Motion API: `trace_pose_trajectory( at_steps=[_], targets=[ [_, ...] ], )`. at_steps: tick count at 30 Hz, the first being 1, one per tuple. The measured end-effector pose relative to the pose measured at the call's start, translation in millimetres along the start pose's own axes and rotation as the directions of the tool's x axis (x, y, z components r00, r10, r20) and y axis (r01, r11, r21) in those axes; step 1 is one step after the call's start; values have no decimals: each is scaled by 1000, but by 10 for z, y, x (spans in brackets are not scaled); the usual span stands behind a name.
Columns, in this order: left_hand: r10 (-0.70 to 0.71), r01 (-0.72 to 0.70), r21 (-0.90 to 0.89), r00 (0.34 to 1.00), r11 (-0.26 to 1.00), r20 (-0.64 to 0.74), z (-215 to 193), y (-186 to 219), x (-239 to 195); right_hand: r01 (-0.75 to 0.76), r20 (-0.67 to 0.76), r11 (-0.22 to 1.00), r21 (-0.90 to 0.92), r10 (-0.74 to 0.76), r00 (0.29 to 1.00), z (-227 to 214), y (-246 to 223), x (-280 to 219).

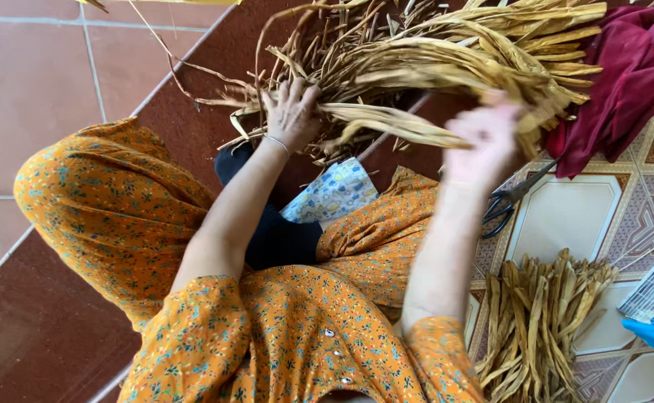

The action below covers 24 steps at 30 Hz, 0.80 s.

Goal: The person sits on the floor and uses shears to cut bundles of dried plant stalks into shorter pieces. The person repeatedly gathers stalks, aligns them, and cuts them, placing the cut pieces aside.

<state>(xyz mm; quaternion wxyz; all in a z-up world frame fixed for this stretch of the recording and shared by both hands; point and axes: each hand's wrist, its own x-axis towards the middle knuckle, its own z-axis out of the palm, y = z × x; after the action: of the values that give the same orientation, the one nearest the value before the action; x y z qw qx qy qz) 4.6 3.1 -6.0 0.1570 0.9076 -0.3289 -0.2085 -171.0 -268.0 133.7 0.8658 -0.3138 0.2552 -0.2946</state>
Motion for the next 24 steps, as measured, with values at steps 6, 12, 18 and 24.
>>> trace_pose_trajectory(
  at_steps=[6, 12, 18, 24],
  targets=[
    [16, -10, 58, 995, 998, -97, 29, -172, 186, 101, -100, 965, 241, -79, 992, 159, -1516, -671],
    [-13, -5, 208, 996, 978, 88, -8, -178, 358, 341, -62, 940, -22, -341, 938, 126, -2062, -1129],
    [-92, 71, 142, 985, 987, 146, -28, -241, 257, 437, -94, 883, -173, -456, 885, 232, -2202, -1307],
    [-129, 66, 230, 954, 971, 270, -328, 6, 248, 474, -59, 831, -289, -510, 858, 627, -1741, -1346]
  ],
)
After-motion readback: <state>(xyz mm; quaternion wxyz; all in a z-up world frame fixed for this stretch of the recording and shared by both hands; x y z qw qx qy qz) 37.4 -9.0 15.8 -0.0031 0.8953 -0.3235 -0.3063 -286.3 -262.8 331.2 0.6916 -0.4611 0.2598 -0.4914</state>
